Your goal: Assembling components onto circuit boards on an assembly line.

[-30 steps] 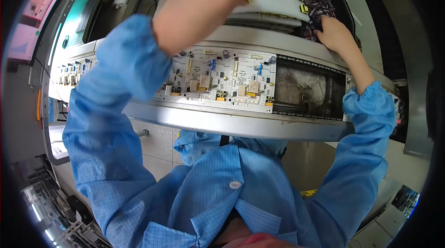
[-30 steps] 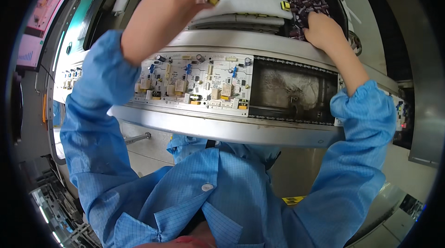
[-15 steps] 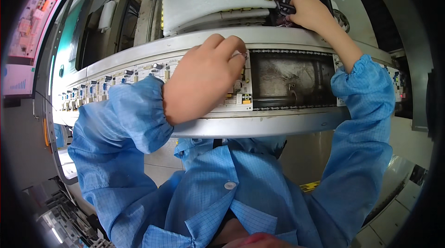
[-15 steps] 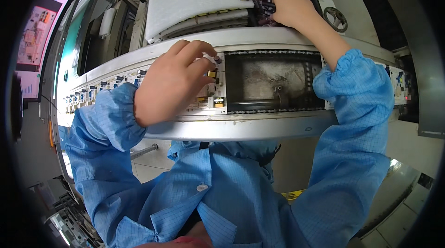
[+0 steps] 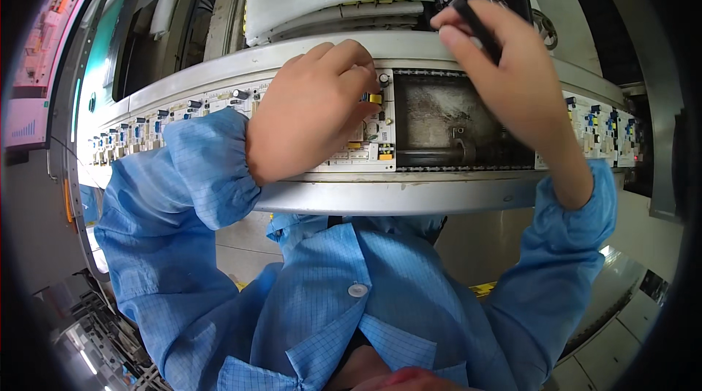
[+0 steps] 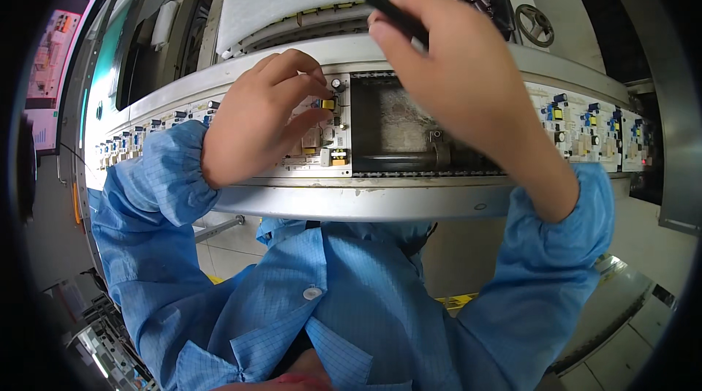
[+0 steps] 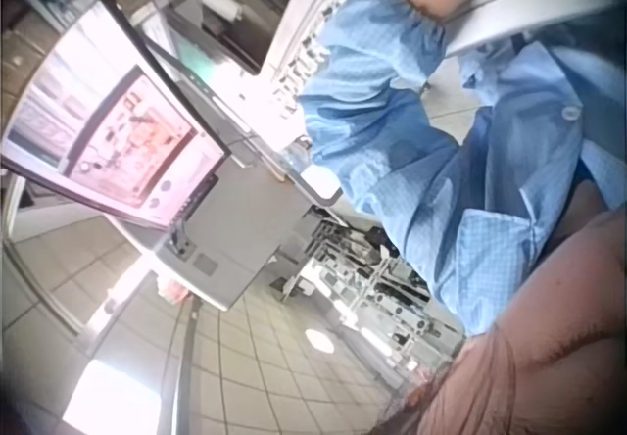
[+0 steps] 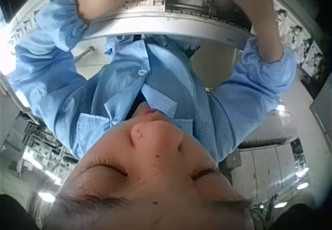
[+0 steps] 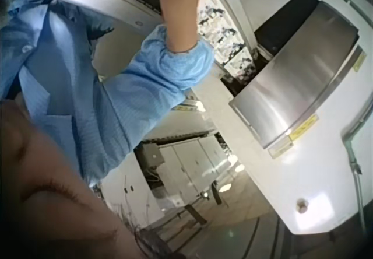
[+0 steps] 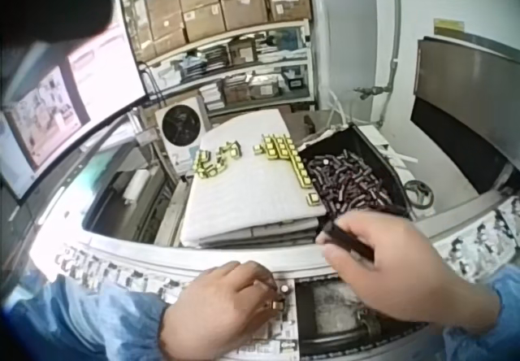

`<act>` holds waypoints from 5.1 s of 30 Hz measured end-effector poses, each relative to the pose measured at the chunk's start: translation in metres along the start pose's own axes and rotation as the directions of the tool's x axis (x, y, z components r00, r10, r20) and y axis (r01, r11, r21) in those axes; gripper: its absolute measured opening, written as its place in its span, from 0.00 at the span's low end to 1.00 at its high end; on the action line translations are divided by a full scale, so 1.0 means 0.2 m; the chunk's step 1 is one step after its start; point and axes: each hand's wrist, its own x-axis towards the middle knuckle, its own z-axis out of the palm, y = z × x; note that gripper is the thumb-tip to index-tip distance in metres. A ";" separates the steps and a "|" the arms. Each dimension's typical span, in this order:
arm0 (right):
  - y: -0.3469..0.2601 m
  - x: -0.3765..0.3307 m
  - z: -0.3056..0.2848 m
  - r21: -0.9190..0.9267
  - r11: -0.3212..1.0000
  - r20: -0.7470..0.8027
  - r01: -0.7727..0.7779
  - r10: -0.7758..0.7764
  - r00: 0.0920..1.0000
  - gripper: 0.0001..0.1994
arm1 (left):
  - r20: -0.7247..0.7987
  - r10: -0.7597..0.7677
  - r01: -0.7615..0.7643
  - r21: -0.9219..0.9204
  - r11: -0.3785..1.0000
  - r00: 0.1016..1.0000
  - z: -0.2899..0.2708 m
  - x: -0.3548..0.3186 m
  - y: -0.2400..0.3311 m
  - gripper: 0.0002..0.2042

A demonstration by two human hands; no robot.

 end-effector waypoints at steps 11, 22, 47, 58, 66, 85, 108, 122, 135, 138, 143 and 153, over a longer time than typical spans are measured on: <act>0.00 -0.13 0.07 0.335 0.904 0.181 -0.267 0.216 0.959 0.09 | 0.014 0.019 -0.019 0.028 0.999 1.000 0.02 0.00 -0.02 0.11; -0.01 -0.18 0.13 0.405 0.876 0.235 -0.262 0.177 0.956 0.09 | -0.007 -0.013 0.014 0.120 0.993 1.000 -0.13 -0.05 -0.03 0.25; -0.08 -0.16 0.19 0.170 0.960 0.310 -0.223 0.163 0.937 0.07 | -0.325 -0.169 0.329 0.538 0.776 0.930 -0.31 0.19 -0.66 0.14; -0.03 -0.17 0.25 -0.012 1.000 0.211 0.028 -0.024 0.977 0.10 | -0.283 -0.200 0.325 0.515 0.793 0.938 -0.26 0.24 -0.79 0.06; -0.01 -0.20 0.23 -0.032 0.984 0.263 0.173 -0.159 0.952 0.11 | -0.275 -0.158 0.288 0.542 0.789 0.948 -0.30 0.24 -0.79 0.09; -0.05 -0.16 0.17 -0.006 0.982 0.403 0.188 -0.170 0.899 0.19 | -0.106 -0.329 0.333 0.022 0.943 0.938 -0.54 0.02 -0.25 0.08; 0.37 0.30 0.05 -0.527 0.850 0.061 -0.021 0.063 0.996 0.16 | 0.065 0.064 -0.077 0.231 0.970 0.996 -0.12 -0.17 -0.06 0.14; 0.57 0.44 0.12 -0.614 0.789 0.210 0.013 0.147 0.967 0.25 | 0.034 0.061 -0.064 0.098 0.993 0.998 -0.10 -0.12 -0.13 0.10; 0.65 0.50 0.14 -0.348 0.926 0.232 -0.146 0.236 0.944 0.21 | -0.239 -0.262 0.333 0.343 0.878 0.935 -0.46 0.15 -0.71 0.14; 0.67 0.46 0.14 -0.362 0.923 0.192 -0.129 0.209 0.959 0.17 | -0.241 -0.273 0.346 0.356 0.868 0.931 -0.35 0.18 -0.89 0.16; 0.58 0.45 0.11 -0.447 0.885 0.158 -0.133 0.224 0.962 0.18 | -0.274 -0.215 0.312 0.386 0.868 0.937 -0.29 0.21 -0.91 0.13; 0.35 0.33 0.02 -0.194 0.981 -0.103 -0.021 0.001 0.995 0.12 | -0.260 -0.324 0.409 0.427 0.807 0.910 -0.29 0.26 -0.96 0.09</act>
